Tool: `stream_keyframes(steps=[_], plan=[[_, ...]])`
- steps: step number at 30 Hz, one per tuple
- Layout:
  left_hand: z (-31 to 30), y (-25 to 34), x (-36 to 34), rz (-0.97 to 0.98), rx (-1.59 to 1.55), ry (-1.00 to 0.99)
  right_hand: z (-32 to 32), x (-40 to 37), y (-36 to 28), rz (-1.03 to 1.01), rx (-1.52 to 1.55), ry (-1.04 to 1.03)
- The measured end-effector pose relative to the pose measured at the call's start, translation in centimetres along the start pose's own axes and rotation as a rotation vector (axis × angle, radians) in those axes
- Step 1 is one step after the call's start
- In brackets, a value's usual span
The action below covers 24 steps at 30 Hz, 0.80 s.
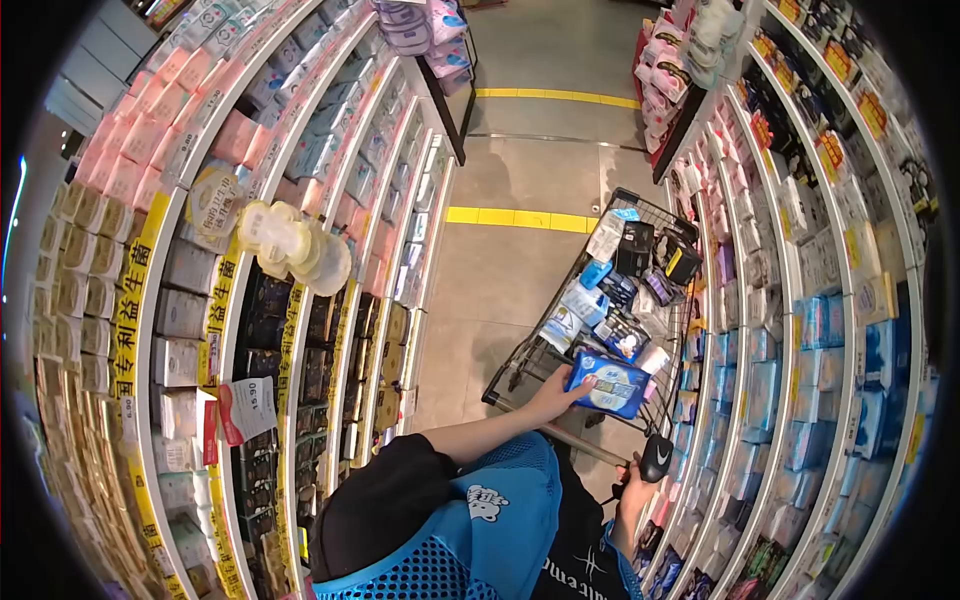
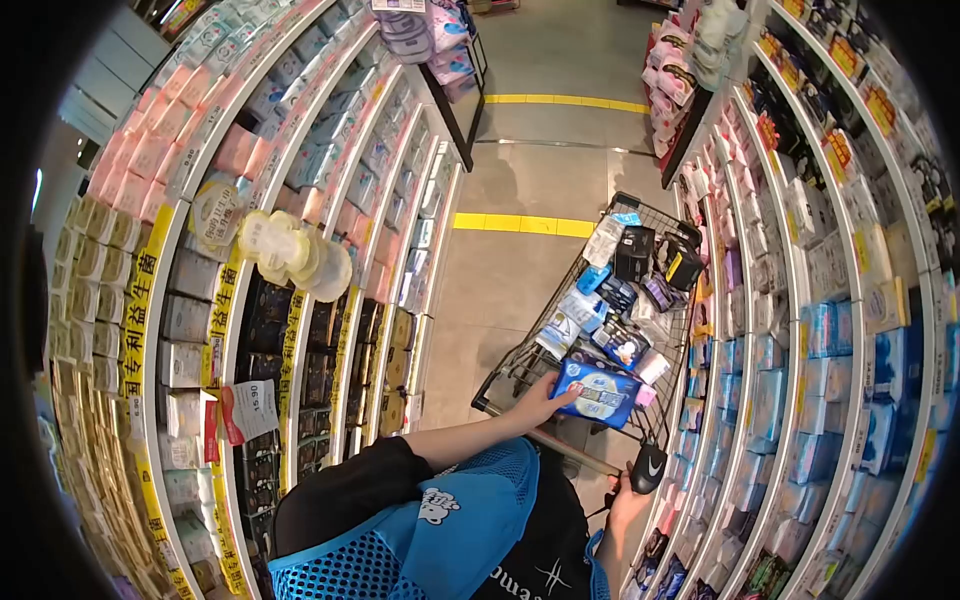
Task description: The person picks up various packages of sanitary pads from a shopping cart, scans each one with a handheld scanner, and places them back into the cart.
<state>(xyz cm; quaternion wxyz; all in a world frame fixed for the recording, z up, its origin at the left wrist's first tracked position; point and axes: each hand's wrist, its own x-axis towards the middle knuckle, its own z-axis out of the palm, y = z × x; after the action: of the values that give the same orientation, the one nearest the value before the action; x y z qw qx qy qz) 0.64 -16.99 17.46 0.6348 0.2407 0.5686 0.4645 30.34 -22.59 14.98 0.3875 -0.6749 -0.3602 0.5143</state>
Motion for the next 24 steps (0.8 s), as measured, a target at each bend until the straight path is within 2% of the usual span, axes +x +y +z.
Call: stream_keyframes(steps=[2, 3, 4, 5, 7, 11, 14, 17, 20, 21, 22, 24], plan=[[-2.6, -5.0, 2.1, 0.25, 0.039, 0.025, -0.9, 1.3, 2.6, -0.015, -0.077, -0.028], [-3.7, -2.9, 1.1, 0.149, 0.126, -0.011, -0.1, 0.9, 2.0, -0.017, -0.005, 0.046], [-4.5, -2.0, 0.9, 0.055, 0.191, -0.032, -0.1, 0.6, 1.2, 0.047, -0.019, 0.032], [-5.2, -2.7, 1.3, 0.026, 0.14, -0.056, 0.0, 0.0, 0.0, 0.109, -0.024, 0.023], [-5.9, -4.3, 2.1, -0.029, -0.088, -0.056, -0.3, 0.4, 0.5, 0.047, -0.118, 0.012], [-7.1, -7.7, 3.5, -0.177, -0.467, -0.134, 0.0, 0.3, -1.2, 0.119, -0.213, 0.006], [-8.1, -7.4, 3.9, -0.313, -0.419, -0.167, -0.2, 0.8, -0.5, 0.127, -0.244, 0.001], [-8.2, -6.3, 3.7, -0.35, -0.455, -0.21, 0.2, 0.7, -0.7, 0.037, -0.273, 0.019], [-8.2, -6.8, 4.0, -0.302, -0.497, -0.164, -0.5, 2.0, 2.2, -0.069, -0.553, 0.047], [-8.3, -7.6, 4.1, -0.309, -0.511, -0.157, -0.4, 1.7, 2.0, -0.135, -0.806, 0.16], [-7.5, -4.9, 3.0, -0.28, -0.531, -0.219, 0.0, 1.3, 1.2, -0.049, -0.822, 0.176], [-6.9, -5.1, 2.8, -0.236, -0.535, -0.179, 0.4, 1.3, 0.1, 0.035, -0.835, 0.195]])
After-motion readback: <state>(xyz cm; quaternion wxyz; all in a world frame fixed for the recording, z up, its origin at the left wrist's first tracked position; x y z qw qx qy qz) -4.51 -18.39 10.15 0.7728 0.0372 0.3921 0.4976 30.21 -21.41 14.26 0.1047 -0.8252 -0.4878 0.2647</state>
